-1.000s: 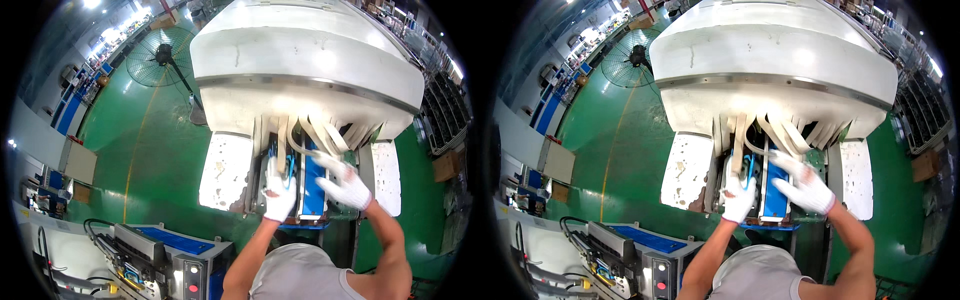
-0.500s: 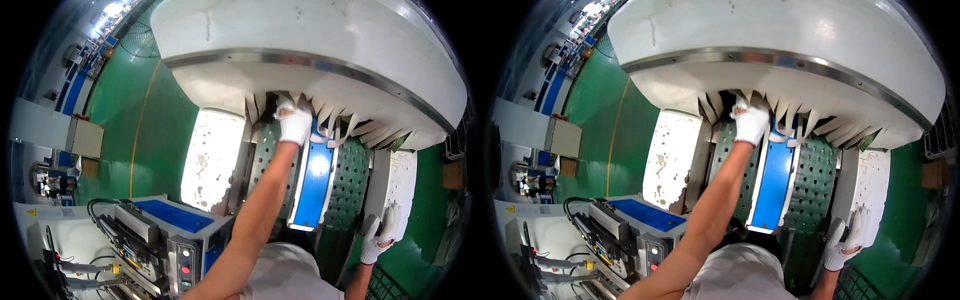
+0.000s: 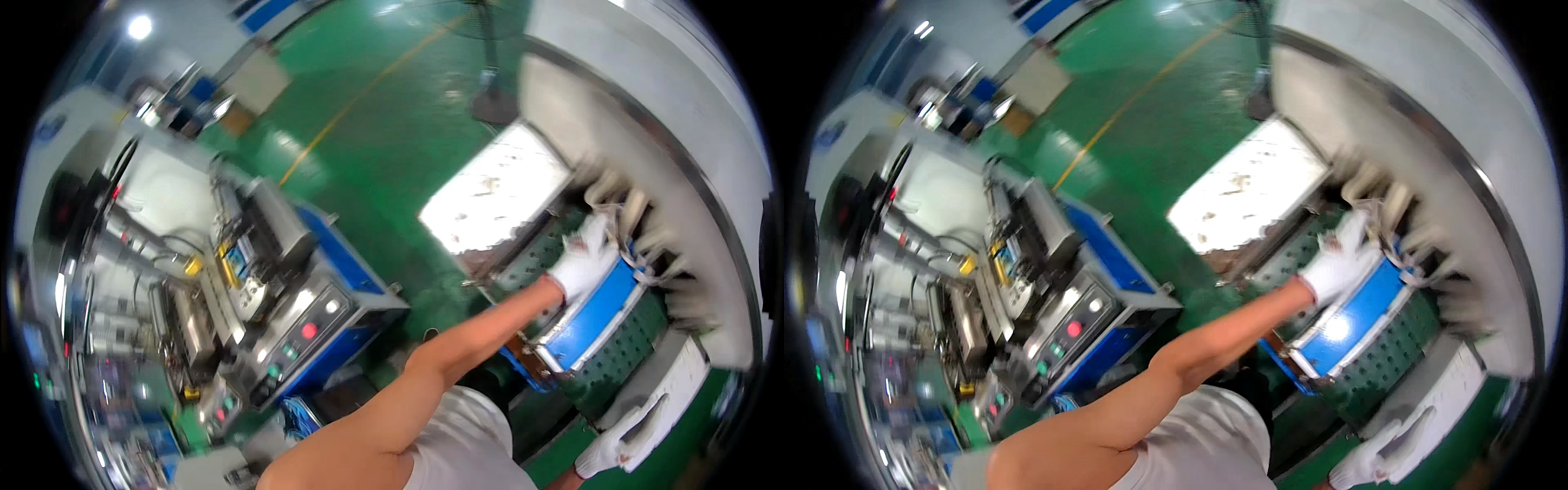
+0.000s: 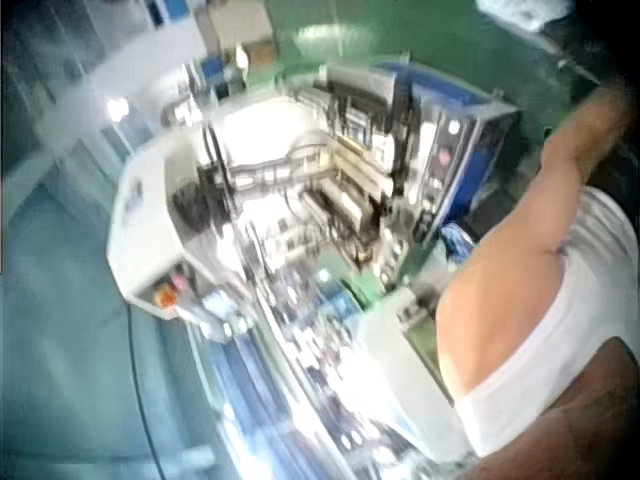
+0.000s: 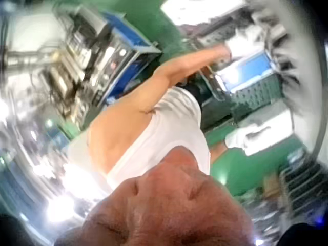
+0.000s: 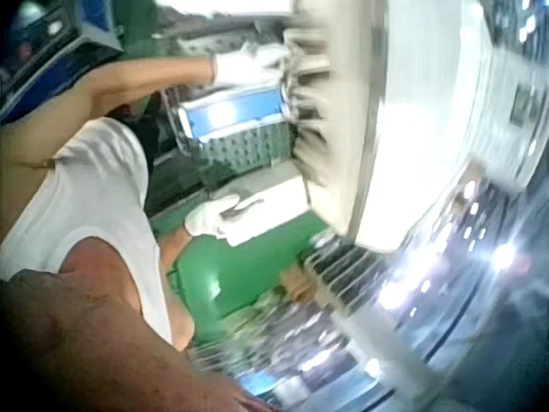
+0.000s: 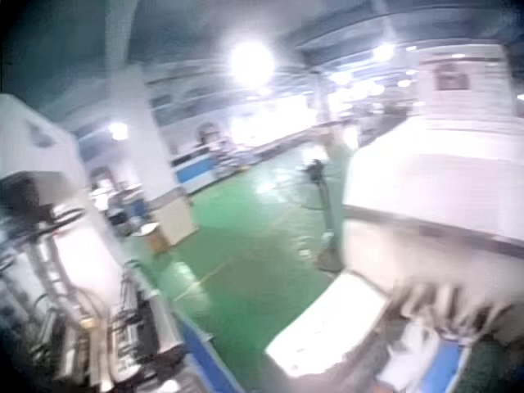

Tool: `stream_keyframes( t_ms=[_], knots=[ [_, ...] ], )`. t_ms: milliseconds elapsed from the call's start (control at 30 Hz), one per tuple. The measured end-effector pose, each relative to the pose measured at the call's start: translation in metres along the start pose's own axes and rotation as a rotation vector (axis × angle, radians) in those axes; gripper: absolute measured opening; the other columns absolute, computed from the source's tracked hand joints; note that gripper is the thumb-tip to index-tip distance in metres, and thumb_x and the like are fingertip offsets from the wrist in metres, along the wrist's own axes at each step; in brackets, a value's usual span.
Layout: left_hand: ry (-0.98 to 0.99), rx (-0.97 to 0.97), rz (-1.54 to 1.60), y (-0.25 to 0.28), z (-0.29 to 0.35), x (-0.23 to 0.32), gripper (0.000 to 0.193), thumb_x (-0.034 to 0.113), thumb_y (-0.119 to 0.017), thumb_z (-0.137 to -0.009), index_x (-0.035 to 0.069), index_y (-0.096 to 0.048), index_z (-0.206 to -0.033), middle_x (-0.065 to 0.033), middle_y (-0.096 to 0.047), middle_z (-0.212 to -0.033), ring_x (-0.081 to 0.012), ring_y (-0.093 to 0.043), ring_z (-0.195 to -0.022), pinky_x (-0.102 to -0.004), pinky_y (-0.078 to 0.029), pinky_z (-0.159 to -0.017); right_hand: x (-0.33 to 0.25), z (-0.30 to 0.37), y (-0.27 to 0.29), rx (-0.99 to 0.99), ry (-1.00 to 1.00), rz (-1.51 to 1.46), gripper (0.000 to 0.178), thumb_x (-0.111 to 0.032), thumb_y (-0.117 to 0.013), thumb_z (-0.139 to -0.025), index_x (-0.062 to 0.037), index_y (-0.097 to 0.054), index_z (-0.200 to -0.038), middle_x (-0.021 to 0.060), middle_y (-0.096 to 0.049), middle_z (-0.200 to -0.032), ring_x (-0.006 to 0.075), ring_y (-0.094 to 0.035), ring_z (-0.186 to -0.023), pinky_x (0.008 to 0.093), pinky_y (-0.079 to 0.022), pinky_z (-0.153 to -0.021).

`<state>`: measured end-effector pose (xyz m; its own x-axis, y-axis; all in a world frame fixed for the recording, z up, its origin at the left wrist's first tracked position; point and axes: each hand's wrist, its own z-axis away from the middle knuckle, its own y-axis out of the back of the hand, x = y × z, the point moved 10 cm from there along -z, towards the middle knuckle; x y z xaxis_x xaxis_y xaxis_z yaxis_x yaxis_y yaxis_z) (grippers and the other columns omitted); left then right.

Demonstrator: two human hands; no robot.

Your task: The person places blue shoes into a heating machine, removes them after a few seconds, and then positions them onto a sole-attaching machine for processing.

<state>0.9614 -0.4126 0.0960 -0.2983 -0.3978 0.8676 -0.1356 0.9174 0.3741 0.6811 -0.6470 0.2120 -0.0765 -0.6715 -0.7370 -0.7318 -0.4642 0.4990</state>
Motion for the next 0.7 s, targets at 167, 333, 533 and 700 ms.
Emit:
stream_keyframes(
  t_ms=[167,333,533,700],
  knots=[
    [0.13,-0.217,0.068,0.141,0.204,0.028,0.046,0.016,-0.06,-0.101,0.001,-0.052,-0.144,-0.0207,-0.057,-0.142,-0.0327,-0.057,-0.132,-0.0403,-0.047,-0.109,-0.121,0.087,-0.113,-0.692,0.015,-0.732,0.043,-0.005,-0.062,-0.099,0.0115,-0.055,-0.138,0.0222,-0.061,-0.14,0.0329,-0.061,-0.129,0.0442,-0.049,-0.111],
    [0.71,0.189,-0.267,0.298,0.446,-0.032,0.03,0.019,-0.063,-0.097,0.004,-0.069,-0.122,-0.0186,-0.073,-0.108,-0.034,-0.072,-0.099,-0.0416,-0.058,-0.086,-0.179,0.267,-0.2,-1.718,-0.119,-0.836,0.042,-0.003,-0.065,-0.098,0.0055,-0.057,-0.138,0.0206,-0.064,-0.137,0.029,-0.063,-0.126,0.0407,-0.05,-0.11],
    [1.147,1.175,-0.463,0.376,0.832,-0.013,0.023,0.021,-0.06,-0.102,0.006,-0.069,-0.117,-0.01,-0.074,-0.099,-0.0168,-0.069,-0.084,-0.0341,-0.055,-0.075,-0.106,0.454,-0.25,-2.184,0.024,-0.417,0.048,-0.003,-0.068,-0.097,0.004,-0.052,-0.142,0.0207,-0.062,-0.14,0.0286,-0.062,-0.129,0.0378,-0.048,-0.111],
    [1.594,1.398,-0.383,0.298,1.035,0.008,0.022,0.026,-0.063,-0.097,0.01,-0.073,-0.108,-0.0178,-0.075,-0.102,-0.0367,-0.072,-0.1,-0.0453,-0.055,-0.09,-0.085,0.576,-0.253,-2.185,0.405,-0.054,0.047,-0.01,-0.071,-0.096,0.006,-0.057,-0.138,0.0192,-0.067,-0.131,0.0251,-0.066,-0.119,0.0361,-0.051,-0.105]
  ],
)
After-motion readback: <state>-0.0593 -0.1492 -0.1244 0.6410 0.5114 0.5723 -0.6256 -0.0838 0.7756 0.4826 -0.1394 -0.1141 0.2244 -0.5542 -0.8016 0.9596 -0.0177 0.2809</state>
